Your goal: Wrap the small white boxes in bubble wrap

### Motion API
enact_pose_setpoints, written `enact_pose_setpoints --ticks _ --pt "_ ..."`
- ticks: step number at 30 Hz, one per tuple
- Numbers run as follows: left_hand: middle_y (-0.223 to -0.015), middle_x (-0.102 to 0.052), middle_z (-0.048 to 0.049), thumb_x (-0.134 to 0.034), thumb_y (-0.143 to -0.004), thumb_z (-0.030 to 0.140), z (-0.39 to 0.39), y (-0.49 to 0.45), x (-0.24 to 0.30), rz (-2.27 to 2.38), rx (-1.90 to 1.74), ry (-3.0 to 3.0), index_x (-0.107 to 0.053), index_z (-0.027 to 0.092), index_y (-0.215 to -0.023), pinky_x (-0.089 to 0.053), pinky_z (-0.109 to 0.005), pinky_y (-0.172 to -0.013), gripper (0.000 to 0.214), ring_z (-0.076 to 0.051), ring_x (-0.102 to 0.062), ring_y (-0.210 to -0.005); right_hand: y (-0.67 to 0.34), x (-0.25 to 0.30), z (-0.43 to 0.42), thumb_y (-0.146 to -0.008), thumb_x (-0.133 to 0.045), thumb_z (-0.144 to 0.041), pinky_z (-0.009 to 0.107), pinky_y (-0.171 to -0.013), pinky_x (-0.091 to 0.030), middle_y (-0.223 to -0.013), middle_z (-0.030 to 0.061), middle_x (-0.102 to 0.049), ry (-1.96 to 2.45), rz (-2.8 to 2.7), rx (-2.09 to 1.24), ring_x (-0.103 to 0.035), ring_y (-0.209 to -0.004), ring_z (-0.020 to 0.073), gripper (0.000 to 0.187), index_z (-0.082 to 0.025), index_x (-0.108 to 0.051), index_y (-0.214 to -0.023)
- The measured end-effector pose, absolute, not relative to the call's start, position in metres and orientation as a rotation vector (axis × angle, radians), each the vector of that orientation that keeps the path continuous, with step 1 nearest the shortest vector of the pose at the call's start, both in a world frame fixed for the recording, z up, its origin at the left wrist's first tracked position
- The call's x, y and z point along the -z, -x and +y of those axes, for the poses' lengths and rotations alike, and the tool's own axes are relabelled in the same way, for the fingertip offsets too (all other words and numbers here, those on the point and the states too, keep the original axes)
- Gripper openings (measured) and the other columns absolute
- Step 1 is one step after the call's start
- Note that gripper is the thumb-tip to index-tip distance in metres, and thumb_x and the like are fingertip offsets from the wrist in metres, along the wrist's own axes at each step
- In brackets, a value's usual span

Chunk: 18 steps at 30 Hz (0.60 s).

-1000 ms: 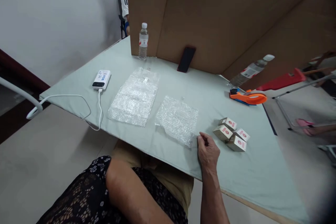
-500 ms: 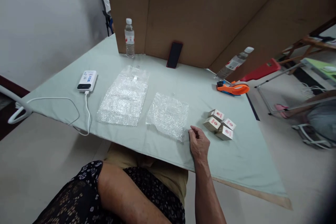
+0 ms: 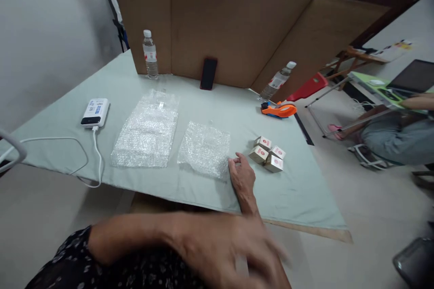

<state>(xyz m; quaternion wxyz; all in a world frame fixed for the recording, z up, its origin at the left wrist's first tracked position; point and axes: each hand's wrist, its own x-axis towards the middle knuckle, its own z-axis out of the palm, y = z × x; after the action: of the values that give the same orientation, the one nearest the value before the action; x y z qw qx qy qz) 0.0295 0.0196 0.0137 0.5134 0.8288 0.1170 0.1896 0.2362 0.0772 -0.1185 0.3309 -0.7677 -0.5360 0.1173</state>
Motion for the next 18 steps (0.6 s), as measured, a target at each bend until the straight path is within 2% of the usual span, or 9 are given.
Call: enact_pose_setpoints --ticks 2,3,6,8,11,13,16,18 --pt "-0.12 -0.067 -0.0033 -0.061 -0.09 0.041 0.049 -0.024 -0.002 0.71 -0.542 -2.262 -0.071 0.026 -0.096 -0.05 -0.04 -0.097 0.019 -0.024 -0.059 -0.114 -0.228 0.116 0.084 -0.085 -0.052 -0.04 0.032 -0.074 -0.046 -0.09 0.0046 -0.072 2.059 -1.445 -0.303 -0.063 -0.076 0.0203 0.048 -0.018 -0.061 -0.127" --pt "-0.119 -0.068 -0.0061 -0.061 -0.09 0.035 0.065 -0.021 0.006 0.827 -0.55 -2.295 -0.07 0.023 -0.098 -0.047 -0.044 -0.1 0.017 -0.026 -0.057 -0.116 -0.224 0.115 0.086 -0.085 -0.05 -0.036 0.031 -0.073 -0.045 -0.088 0.0043 -0.072 2.073 -1.464 -0.304 -0.063 -0.077 0.0207 0.047 -0.018 -0.062 -0.127" --pt "-0.106 -0.07 -0.0104 -0.06 -0.087 0.02 0.104 -0.013 0.039 0.993 -0.531 -2.335 -0.069 0.019 -0.094 -0.043 -0.051 -0.101 0.011 -0.031 -0.057 -0.115 -0.221 0.115 0.087 -0.085 -0.045 -0.026 0.031 -0.073 -0.045 -0.081 0.0043 -0.072 2.075 -1.515 -0.288 -0.064 -0.076 0.0217 0.044 -0.019 -0.065 -0.123" --pt "-0.1 -0.071 -0.0112 -0.061 -0.084 0.016 0.113 -0.007 0.064 1.139 -0.417 -2.407 -0.068 0.018 -0.088 -0.044 -0.052 -0.097 0.008 -0.032 -0.061 -0.108 -0.23 0.116 0.08 -0.086 -0.044 -0.027 0.032 -0.072 -0.046 -0.081 0.0044 -0.072 2.04 -1.536 -0.279 -0.063 -0.074 0.0216 0.042 -0.019 -0.065 -0.121" --pt "-0.124 -0.066 -0.0129 -0.063 -0.086 0.024 0.108 0.004 0.093 1.144 -0.36 -2.518 -0.068 0.018 -0.098 -0.043 -0.052 -0.103 0.014 -0.033 -0.056 -0.122 -0.263 0.11 0.07 -0.087 -0.049 -0.036 0.036 -0.075 -0.048 -0.093 0.008 -0.072 1.958 -1.56 -0.161 -0.062 -0.075 0.0217 0.039 -0.018 -0.065 -0.118" --pt "-0.137 -0.06 -0.0137 -0.065 -0.087 0.031 0.1 0.01 0.104 1.116 -0.416 -2.546 -0.067 0.019 -0.108 -0.039 -0.052 -0.108 0.024 -0.033 -0.05 -0.132 -0.289 0.101 0.069 -0.086 -0.052 -0.04 0.041 -0.08 -0.047 -0.105 0.013 -0.071 1.954 -1.606 0.047 -0.061 -0.086 0.0261 0.038 -0.017 -0.064 -0.115" --pt "-0.144 -0.054 -0.0159 -0.066 -0.086 0.037 0.09 0.018 0.107 1.102 -0.473 -2.552 -0.065 0.018 -0.116 -0.035 -0.055 -0.112 0.036 -0.034 -0.045 -0.137 -0.318 0.087 0.078 -0.084 -0.057 -0.037 0.046 -0.083 -0.042 -0.12 0.0185 -0.066 2.069 -1.745 0.296 -0.055 -0.107 0.0355 0.044 -0.017 -0.06 -0.123" --pt "-0.146 -0.052 -0.0162 -0.067 -0.084 0.035 0.085 0.024 0.106 1.11 -0.498 -2.556 -0.062 0.019 -0.122 -0.031 -0.058 -0.114 0.042 -0.035 -0.043 -0.138 -0.326 0.081 0.087 -0.082 -0.06 -0.033 0.046 -0.081 -0.04 -0.119 0.0204 -0.066 2.174 -1.849 0.359 -0.053 -0.109 0.0378 0.047 -0.016 -0.057 -0.126"
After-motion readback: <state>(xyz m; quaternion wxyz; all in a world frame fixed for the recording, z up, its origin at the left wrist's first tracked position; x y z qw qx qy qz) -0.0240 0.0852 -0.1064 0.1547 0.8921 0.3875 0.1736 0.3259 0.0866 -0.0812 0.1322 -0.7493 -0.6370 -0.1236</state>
